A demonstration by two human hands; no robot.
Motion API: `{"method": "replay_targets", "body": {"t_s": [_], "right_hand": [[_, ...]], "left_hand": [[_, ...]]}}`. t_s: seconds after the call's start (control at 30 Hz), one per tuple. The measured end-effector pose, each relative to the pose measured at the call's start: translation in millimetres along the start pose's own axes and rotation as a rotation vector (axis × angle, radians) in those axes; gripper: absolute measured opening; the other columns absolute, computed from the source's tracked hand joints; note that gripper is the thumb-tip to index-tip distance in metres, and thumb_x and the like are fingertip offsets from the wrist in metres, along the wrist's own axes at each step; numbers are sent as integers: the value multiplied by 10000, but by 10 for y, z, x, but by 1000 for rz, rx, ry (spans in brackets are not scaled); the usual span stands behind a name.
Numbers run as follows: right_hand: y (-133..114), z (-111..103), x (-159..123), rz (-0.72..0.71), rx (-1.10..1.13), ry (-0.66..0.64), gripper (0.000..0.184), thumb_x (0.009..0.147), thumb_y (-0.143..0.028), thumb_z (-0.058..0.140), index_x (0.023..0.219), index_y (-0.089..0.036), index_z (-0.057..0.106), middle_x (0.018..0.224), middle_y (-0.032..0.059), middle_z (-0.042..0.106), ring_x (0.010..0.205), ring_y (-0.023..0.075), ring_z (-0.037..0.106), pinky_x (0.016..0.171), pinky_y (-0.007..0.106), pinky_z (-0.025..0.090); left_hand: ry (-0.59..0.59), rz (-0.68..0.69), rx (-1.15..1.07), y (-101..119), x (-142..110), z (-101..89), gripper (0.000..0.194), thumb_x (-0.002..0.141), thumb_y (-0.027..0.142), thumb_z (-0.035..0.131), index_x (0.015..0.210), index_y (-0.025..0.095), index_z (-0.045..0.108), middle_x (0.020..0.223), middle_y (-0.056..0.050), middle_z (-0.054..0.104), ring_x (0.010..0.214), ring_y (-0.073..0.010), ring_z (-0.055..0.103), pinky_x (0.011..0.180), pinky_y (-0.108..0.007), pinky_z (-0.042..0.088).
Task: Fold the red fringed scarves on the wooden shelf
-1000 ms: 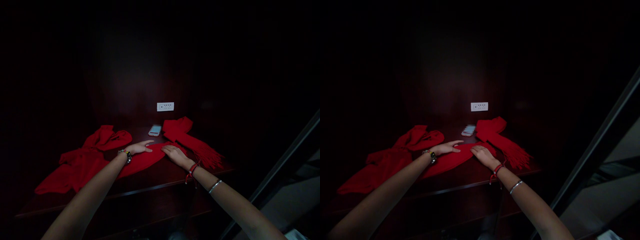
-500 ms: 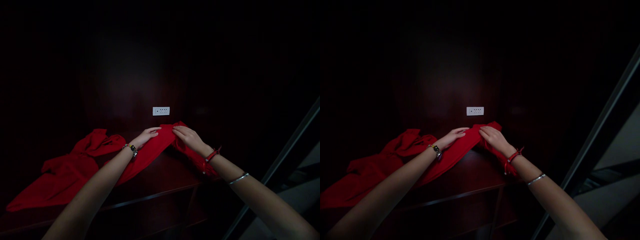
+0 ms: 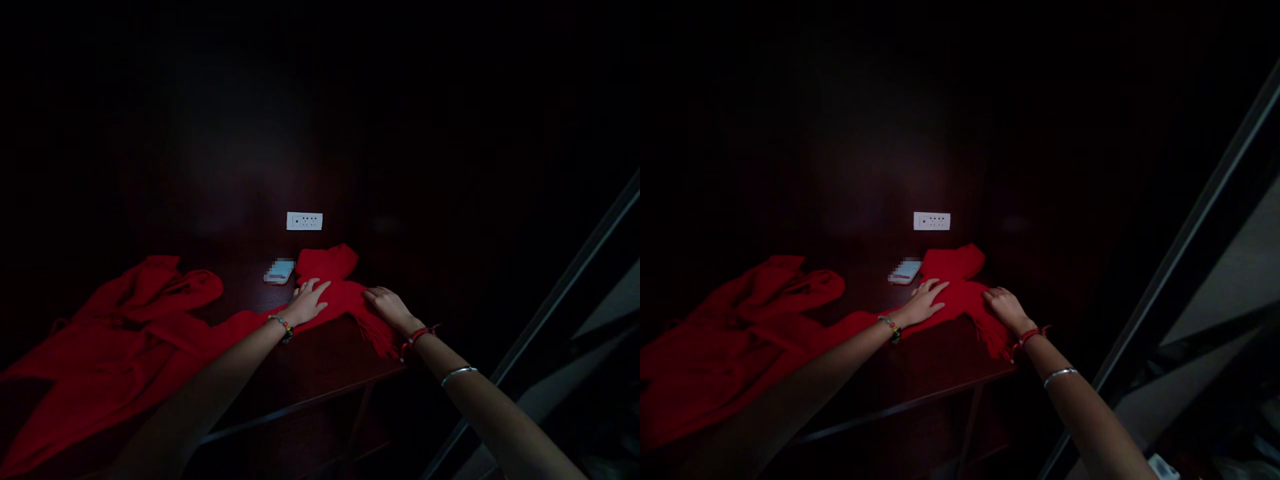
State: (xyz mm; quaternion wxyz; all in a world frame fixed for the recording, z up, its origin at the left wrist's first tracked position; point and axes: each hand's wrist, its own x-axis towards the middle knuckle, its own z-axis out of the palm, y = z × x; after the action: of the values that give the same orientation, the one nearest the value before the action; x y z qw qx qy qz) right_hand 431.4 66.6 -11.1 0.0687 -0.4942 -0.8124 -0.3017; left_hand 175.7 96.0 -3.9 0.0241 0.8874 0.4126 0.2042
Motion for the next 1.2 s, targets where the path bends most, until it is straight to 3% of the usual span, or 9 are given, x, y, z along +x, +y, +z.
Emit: {"method": "replay_targets", "body": {"t_s": [0.1, 0.27, 0.47, 0.7, 0.87, 1.0, 1.1, 1.2], "right_hand": [[-14, 22, -57, 111, 30, -34, 254, 815, -100, 429, 1018, -162, 569, 1008, 96, 618, 928, 177, 559, 837, 281, 391], [-58, -128, 54, 141, -12, -135, 232, 818, -102, 424, 983, -147, 580, 945, 108, 631, 899, 193, 571, 795, 296, 380], [-227, -220, 23, 289, -65, -221, 217, 838, -118, 392, 953, -129, 576, 919, 124, 628, 842, 191, 588, 698, 276, 393], [-213, -161, -9, 219, -89, -146, 206, 816, -103, 416, 897, -114, 605, 889, 133, 628, 829, 206, 574, 667, 276, 412], [-250, -177, 8, 226, -59, -135, 203, 801, -87, 425, 851, -107, 621, 878, 150, 630, 846, 234, 565, 667, 309, 430], [-645, -406, 185, 205, 21, 4, 239, 784, -65, 422, 923, -101, 613, 1038, 176, 588, 1070, 294, 455, 786, 404, 410], [-1120, -555, 385, -43, 244, 91, 341, 773, -68, 432, 1084, -132, 555, 1173, 132, 530, 1138, 248, 412, 880, 401, 379], [-1508, -532, 515, -272, 459, 103, 379, 776, -103, 451, 1147, -139, 520, 1167, 108, 542, 1118, 191, 447, 932, 342, 364]], "left_hand": [[-126, 45, 143, -166, -502, -218, 576, 812, 420, 442, 1335, 275, 250, 1382, -108, 240, 1238, -287, 242, 957, -462, 252], [-278, -41, 291, -468, -1210, -662, 681, 751, 578, 437, 1327, 245, 289, 1352, -135, 308, 1200, -310, 303, 935, -478, 273], [-199, -113, 360, -663, -1672, -793, 478, 850, 444, 339, 1293, 265, 357, 1332, -107, 346, 1186, -246, 345, 926, -400, 312], [-146, -186, 299, -1050, -1930, -943, 514, 850, 418, 357, 1338, 305, 240, 1343, -69, 342, 1153, -229, 391, 933, -374, 309], [-112, -130, 250, -1171, -2036, -1121, 442, 865, 426, 330, 1264, 251, 402, 1211, -60, 477, 1063, -182, 462, 910, -289, 331], [-102, -121, 341, -1113, -2035, -1168, 386, 865, 384, 347, 1207, 254, 469, 1179, -53, 503, 1051, -184, 469, 908, -306, 332], [-101, -67, 373, -960, -1967, -1137, 381, 862, 311, 360, 1232, 261, 439, 1244, -46, 453, 1102, -180, 431, 935, -304, 316], [-121, -57, 407, -802, -1875, -1045, 404, 836, 229, 384, 1237, 237, 434, 1260, -59, 444, 1108, -192, 433, 929, -307, 335]]}}
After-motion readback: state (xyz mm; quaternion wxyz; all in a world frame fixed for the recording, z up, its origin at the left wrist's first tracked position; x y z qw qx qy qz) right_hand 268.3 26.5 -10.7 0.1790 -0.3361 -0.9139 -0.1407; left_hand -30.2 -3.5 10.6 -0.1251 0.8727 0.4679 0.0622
